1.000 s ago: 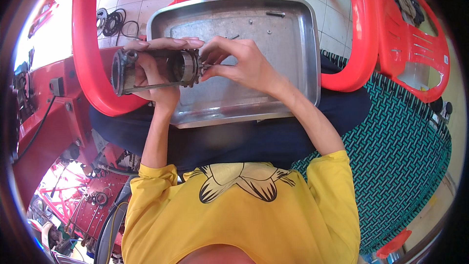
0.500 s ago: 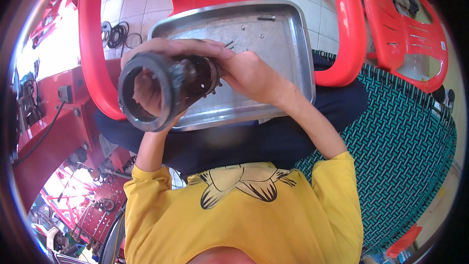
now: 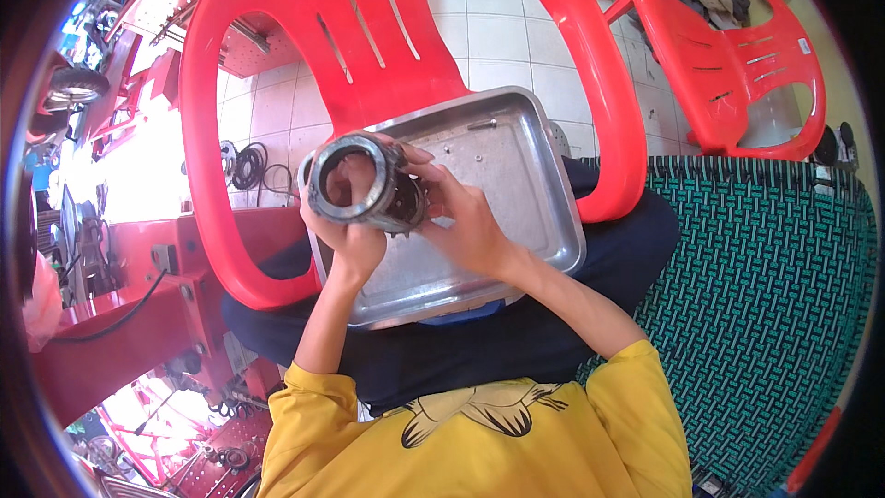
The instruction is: The person disassembles a mechanical part by hand while holding it over a metal tray on their lap, unscrewing a long bolt and removing internal components.
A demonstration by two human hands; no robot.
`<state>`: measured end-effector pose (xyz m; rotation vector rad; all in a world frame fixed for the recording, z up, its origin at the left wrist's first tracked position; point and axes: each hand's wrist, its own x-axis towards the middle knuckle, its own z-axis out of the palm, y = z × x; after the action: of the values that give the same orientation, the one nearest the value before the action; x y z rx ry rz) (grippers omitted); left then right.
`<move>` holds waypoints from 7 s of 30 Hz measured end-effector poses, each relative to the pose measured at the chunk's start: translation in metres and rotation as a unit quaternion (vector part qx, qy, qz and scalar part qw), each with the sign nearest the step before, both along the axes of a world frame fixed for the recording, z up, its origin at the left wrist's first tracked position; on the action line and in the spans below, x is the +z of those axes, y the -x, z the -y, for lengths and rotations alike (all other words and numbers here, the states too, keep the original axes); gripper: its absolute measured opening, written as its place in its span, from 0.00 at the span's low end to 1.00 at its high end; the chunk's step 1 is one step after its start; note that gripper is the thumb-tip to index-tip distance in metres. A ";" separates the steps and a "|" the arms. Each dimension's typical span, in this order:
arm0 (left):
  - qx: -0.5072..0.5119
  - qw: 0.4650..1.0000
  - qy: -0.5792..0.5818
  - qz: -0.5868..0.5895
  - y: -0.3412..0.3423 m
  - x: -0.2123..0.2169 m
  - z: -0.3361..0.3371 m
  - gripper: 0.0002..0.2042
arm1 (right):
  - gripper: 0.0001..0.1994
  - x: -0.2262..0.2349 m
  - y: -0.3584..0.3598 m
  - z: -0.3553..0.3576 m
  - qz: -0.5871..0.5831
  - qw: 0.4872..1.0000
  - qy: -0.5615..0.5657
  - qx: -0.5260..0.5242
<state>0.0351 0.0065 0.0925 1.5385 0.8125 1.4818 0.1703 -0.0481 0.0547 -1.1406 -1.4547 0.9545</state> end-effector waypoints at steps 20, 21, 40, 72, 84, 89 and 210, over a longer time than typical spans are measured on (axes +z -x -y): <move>0.003 0.997 -0.065 0.038 0.028 -0.022 0.011 0.15 | 0.16 -0.034 0.012 0.004 0.069 0.997 -0.045 0.011; -0.006 0.997 -0.055 0.050 0.027 -0.019 0.011 0.16 | 0.17 -0.032 0.013 0.006 0.059 0.997 -0.047 0.011; 0.011 0.998 -0.024 0.056 0.024 -0.019 0.013 0.16 | 0.29 -0.015 0.004 0.002 0.053 0.998 0.013 0.044; -0.041 0.991 -0.095 -0.086 0.018 -0.004 0.013 0.09 | 0.25 -0.007 -0.016 -0.007 0.134 0.987 -0.064 0.055; -0.099 0.994 -0.044 -0.005 0.014 -0.022 0.022 0.17 | 0.18 0.003 -0.015 -0.012 0.096 0.992 -0.042 0.076; -0.154 0.988 0.008 0.018 0.020 -0.014 0.024 0.22 | 0.12 0.000 -0.017 -0.010 0.112 0.987 -0.034 0.109; -0.037 0.992 -0.121 -0.010 0.029 -0.033 -0.008 0.34 | 0.13 0.070 -0.061 -0.064 0.094 0.979 -0.140 0.114</move>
<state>0.0062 0.0142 0.0592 1.7442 0.5968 1.5558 0.2318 0.0158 0.1251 -0.8877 -1.8395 0.7775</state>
